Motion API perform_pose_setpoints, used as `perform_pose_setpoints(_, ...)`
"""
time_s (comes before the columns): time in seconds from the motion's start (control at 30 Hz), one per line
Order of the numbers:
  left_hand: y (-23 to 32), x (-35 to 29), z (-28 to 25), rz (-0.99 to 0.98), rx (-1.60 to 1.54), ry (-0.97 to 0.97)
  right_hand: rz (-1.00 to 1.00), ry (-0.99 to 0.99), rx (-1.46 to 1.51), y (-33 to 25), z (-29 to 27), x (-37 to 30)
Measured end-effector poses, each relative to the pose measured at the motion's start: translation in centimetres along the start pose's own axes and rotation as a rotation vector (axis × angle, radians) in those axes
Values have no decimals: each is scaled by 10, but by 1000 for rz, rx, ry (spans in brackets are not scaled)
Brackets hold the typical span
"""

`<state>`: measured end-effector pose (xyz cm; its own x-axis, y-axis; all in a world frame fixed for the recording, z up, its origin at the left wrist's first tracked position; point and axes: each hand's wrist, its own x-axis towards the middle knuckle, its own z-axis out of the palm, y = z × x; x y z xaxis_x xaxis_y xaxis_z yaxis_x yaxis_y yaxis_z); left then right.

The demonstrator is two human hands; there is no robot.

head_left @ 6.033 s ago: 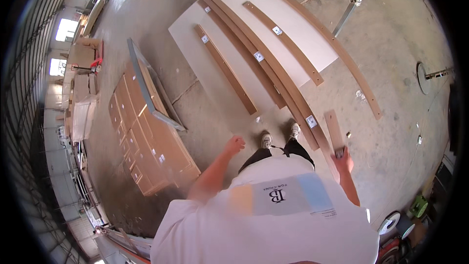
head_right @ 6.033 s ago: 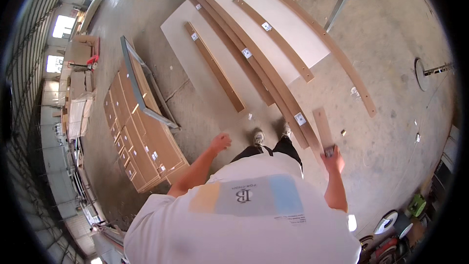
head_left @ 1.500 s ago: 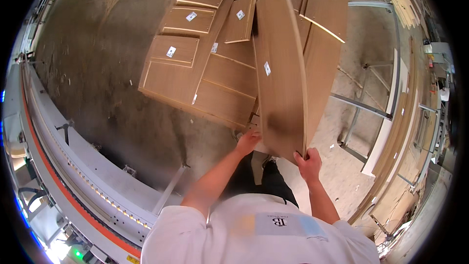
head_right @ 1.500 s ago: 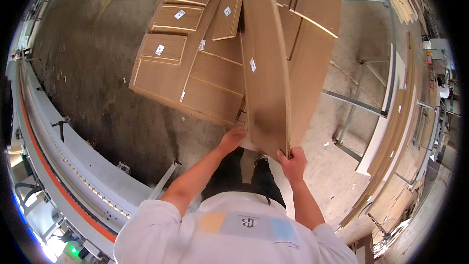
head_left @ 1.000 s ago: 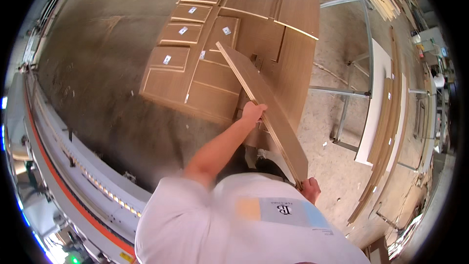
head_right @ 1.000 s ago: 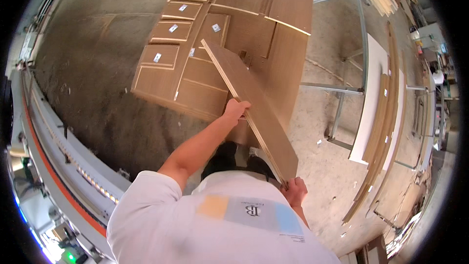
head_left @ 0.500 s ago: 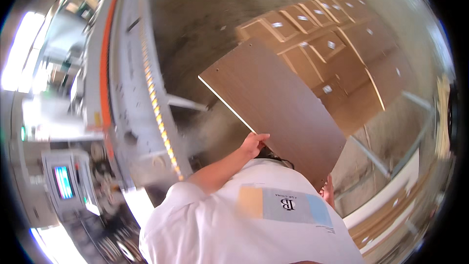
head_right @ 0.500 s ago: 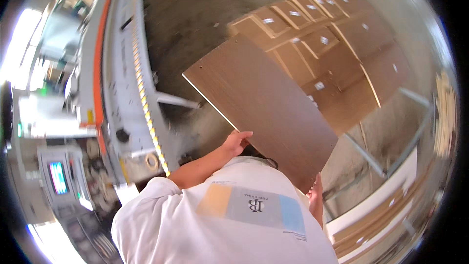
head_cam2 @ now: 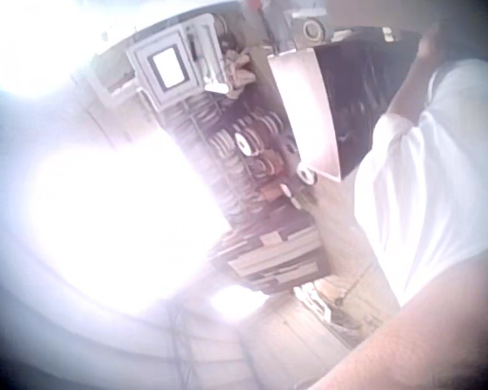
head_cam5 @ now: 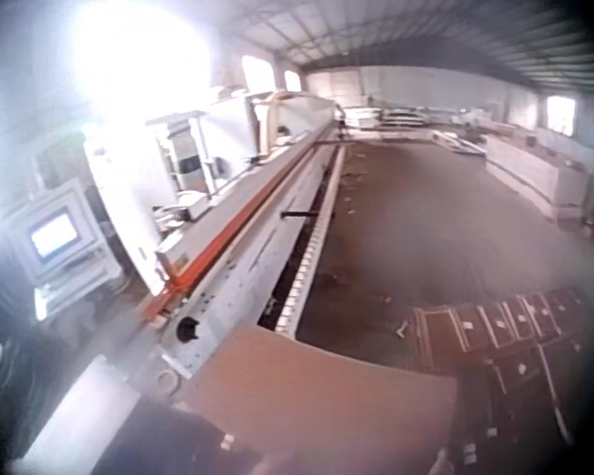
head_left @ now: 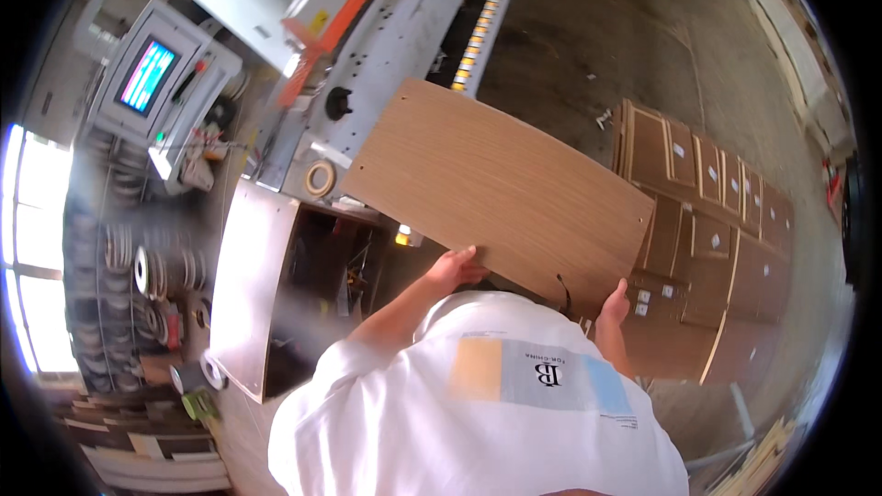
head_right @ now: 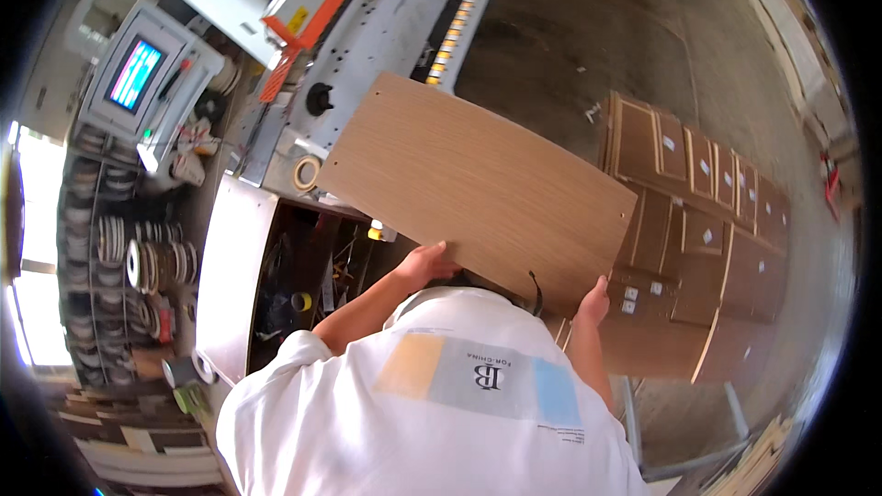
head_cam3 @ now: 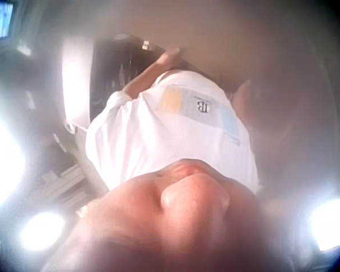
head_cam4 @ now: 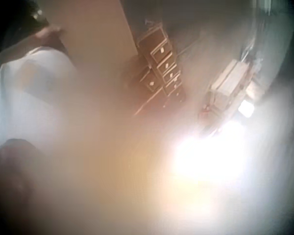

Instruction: The person repeatedly picks up flat wooden panels from a stack, places them on a machine table, and then moves them to a different stack. The person handles the panels one at a time, turning them over and repositioning them between two locations.

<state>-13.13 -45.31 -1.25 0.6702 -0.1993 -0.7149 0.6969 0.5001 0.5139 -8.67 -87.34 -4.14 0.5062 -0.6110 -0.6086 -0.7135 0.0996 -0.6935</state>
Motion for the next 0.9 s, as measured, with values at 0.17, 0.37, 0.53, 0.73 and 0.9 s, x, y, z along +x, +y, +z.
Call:
perform_pose_setpoints(0.17,49,-60,-61,74,240,258,-115,-97,-65,-16,98,-20)
perform_pose_setpoints(0.37,72,-51,-155,469,128,871,-63,-305,-6,-41,192,-92)
perform_pose_setpoints(0.53,95,-23,-178,585,-81,886,-195,-491,-271,-61,226,-129)
perform_pose_setpoints(0.73,130,-23,-175,645,-135,799,-505,-663,-647,-59,256,-131)
perform_pose_setpoints(0.9,146,-8,-189,765,-213,737,-516,-651,-615,-66,274,-121)
